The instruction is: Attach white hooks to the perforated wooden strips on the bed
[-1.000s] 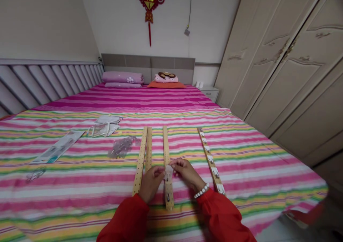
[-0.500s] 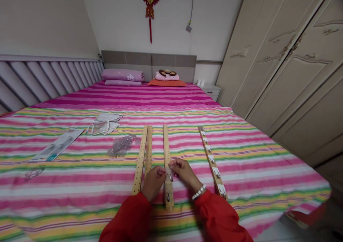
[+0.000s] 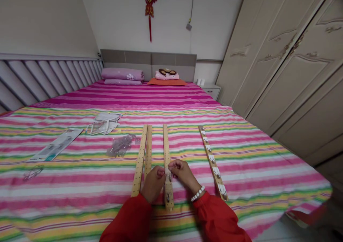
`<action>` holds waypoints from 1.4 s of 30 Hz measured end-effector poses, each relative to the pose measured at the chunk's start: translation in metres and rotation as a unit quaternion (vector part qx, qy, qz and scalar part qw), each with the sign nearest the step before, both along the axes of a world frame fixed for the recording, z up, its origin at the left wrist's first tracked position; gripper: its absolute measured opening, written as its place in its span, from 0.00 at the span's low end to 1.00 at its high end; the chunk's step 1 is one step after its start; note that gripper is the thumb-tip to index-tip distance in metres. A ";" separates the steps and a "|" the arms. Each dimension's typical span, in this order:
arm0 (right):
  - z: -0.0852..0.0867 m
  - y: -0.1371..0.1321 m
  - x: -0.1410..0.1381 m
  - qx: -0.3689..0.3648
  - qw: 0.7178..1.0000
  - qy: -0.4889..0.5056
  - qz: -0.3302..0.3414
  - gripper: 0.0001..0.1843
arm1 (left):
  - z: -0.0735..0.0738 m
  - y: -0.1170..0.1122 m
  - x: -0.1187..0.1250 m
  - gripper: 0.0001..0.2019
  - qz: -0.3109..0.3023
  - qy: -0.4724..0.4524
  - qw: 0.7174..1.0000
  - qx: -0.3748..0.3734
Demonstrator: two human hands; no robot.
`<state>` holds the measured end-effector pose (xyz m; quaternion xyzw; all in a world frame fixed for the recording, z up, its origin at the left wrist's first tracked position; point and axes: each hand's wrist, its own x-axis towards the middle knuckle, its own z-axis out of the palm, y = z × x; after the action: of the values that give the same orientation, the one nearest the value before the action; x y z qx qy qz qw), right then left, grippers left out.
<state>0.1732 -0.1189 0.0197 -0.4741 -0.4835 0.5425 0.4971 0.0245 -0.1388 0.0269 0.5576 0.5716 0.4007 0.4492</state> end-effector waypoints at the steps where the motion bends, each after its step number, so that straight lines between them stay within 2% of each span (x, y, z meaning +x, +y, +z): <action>1: -0.001 0.000 0.000 0.001 1.000 -0.003 0.000 0.11 | 0.000 -0.001 0.000 0.04 0.001 0.001 1.000 0.002; 8: -0.009 0.001 -0.004 0.003 1.000 -0.004 -0.015 0.10 | -0.002 -0.003 -0.001 0.07 0.003 0.021 1.000 0.000; 15: -0.013 -0.001 -0.004 0.005 1.000 -0.005 -0.018 0.10 | -0.009 -0.006 -0.002 0.15 0.002 0.078 0.995 0.063; 22: -0.021 0.003 -0.007 -0.015 0.999 0.001 -0.047 0.12 | -0.016 -0.006 -0.004 0.11 -0.029 0.105 0.989 0.099; 26: -0.021 0.007 -0.009 -0.033 0.995 -0.032 -0.093 0.15 | -0.019 -0.001 -0.004 0.12 -0.044 0.108 0.990 0.075; 31: -0.019 0.015 -0.010 -0.062 0.991 -0.087 -0.076 0.17 | -0.013 0.005 -0.005 0.09 -0.079 0.091 0.993 0.010; 38: -0.020 0.020 -0.013 -0.048 0.975 -0.190 -0.104 0.20 | -0.010 0.009 -0.007 0.11 -0.096 0.088 0.991 -0.003; 42: -0.022 0.018 -0.011 -0.019 0.988 -0.130 -0.082 0.20 | -0.008 0.009 -0.007 0.11 -0.089 0.050 0.995 -0.010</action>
<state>0.1625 -0.1008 -0.0026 -0.5876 -0.4931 0.4427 0.4643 0.0172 -0.1293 0.0188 0.6213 0.5455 0.3249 0.4593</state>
